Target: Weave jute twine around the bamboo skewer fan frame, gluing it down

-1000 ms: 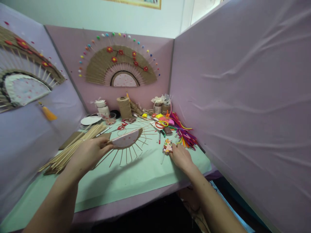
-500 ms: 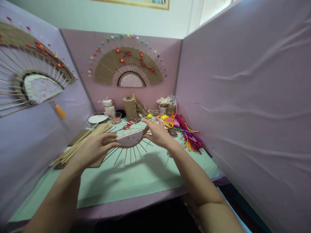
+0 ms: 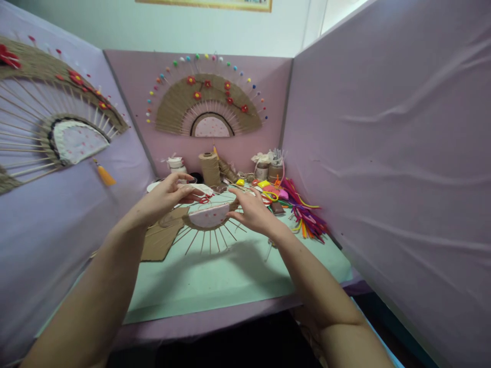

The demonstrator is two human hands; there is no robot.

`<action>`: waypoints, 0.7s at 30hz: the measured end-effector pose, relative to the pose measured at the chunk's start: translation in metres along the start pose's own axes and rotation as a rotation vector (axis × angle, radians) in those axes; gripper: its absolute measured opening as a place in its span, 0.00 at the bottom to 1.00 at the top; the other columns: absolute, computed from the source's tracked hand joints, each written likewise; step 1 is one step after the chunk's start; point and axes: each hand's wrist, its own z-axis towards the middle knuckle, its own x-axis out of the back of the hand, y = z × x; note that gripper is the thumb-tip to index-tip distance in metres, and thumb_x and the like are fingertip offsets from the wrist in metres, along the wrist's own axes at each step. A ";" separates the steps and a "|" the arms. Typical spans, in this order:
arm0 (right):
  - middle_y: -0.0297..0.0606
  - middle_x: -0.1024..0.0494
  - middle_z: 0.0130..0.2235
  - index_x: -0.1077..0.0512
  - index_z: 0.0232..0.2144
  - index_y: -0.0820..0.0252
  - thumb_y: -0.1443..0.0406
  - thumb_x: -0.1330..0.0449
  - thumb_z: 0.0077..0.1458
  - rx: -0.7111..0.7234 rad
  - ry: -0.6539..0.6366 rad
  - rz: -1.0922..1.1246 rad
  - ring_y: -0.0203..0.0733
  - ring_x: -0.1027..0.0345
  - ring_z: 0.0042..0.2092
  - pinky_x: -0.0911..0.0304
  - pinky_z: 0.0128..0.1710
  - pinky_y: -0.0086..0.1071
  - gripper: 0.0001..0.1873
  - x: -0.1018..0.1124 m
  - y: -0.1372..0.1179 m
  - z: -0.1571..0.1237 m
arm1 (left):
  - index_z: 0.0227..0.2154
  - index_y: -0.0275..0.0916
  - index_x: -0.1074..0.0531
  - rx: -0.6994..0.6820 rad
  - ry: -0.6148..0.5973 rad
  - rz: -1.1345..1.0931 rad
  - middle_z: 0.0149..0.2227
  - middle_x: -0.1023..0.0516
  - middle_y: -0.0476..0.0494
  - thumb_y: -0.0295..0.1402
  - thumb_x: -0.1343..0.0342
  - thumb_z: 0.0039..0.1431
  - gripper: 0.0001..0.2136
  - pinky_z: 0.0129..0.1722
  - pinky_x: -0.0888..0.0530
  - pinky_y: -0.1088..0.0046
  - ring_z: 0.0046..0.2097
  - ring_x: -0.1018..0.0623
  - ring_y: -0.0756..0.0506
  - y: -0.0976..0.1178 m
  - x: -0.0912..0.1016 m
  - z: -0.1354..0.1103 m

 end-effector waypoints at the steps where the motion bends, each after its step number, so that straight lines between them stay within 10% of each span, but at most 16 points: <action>1: 0.44 0.22 0.48 0.41 0.58 0.58 0.62 0.35 0.54 -0.006 0.003 -0.001 0.48 0.29 0.52 0.55 0.62 0.54 0.32 0.000 0.000 0.000 | 0.44 0.35 0.34 -0.007 -0.013 0.034 0.35 0.18 0.38 0.34 0.46 0.59 0.13 0.42 0.23 0.63 0.39 0.18 0.44 0.002 -0.003 0.004; 10: 0.41 0.21 0.41 0.40 0.57 0.58 0.62 0.36 0.55 -0.031 0.032 -0.002 0.48 0.29 0.49 0.52 0.60 0.53 0.30 -0.004 0.005 -0.001 | 0.34 0.36 0.21 -0.163 -0.032 0.590 0.28 0.19 0.44 0.26 0.46 0.51 0.10 0.34 0.28 0.75 0.32 0.22 0.47 0.023 -0.027 0.057; 14: 0.39 0.21 0.40 0.41 0.57 0.58 0.63 0.37 0.55 -0.053 0.057 0.055 0.47 0.29 0.49 0.53 0.61 0.53 0.30 -0.004 0.004 -0.002 | 0.25 0.39 0.20 -0.002 -0.283 0.994 0.20 0.22 0.47 0.22 0.44 0.43 0.10 0.30 0.32 0.77 0.27 0.24 0.48 0.023 -0.019 0.079; 21: 0.38 0.22 0.39 0.41 0.56 0.58 0.64 0.36 0.53 -0.056 0.074 0.066 0.47 0.30 0.49 0.50 0.59 0.52 0.30 -0.004 0.002 -0.001 | 0.26 0.37 0.20 -0.085 -0.185 0.842 0.22 0.22 0.47 0.33 0.41 0.48 0.07 0.26 0.36 0.75 0.26 0.27 0.49 0.026 -0.014 0.075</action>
